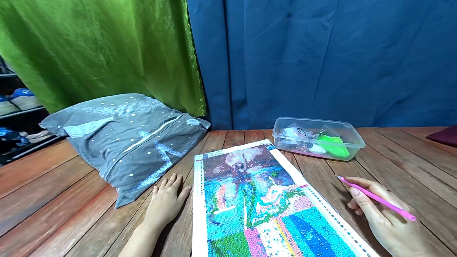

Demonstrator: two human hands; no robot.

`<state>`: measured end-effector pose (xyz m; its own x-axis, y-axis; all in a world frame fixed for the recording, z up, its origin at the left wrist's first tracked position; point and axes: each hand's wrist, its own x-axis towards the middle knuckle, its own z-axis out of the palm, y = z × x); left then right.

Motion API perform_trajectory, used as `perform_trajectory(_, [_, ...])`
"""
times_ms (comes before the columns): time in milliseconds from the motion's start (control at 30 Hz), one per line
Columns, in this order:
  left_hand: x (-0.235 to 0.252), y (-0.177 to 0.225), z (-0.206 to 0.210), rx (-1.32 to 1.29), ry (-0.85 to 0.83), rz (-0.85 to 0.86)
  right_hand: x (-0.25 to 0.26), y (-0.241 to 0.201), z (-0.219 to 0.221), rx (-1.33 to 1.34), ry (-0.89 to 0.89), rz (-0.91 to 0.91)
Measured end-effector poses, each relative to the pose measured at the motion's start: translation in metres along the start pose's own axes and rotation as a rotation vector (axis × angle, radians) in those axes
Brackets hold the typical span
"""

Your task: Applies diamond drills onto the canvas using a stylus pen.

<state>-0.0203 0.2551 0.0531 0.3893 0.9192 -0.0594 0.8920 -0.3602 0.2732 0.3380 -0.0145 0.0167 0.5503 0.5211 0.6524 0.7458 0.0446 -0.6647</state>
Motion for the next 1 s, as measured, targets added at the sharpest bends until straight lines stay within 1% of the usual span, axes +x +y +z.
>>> perform_trajectory(1000, [0.0018, -0.0048, 0.0021, -0.012, 0.015, 0.029, 0.0, 0.0051, 0.0017, -0.023, 0.004, -0.004])
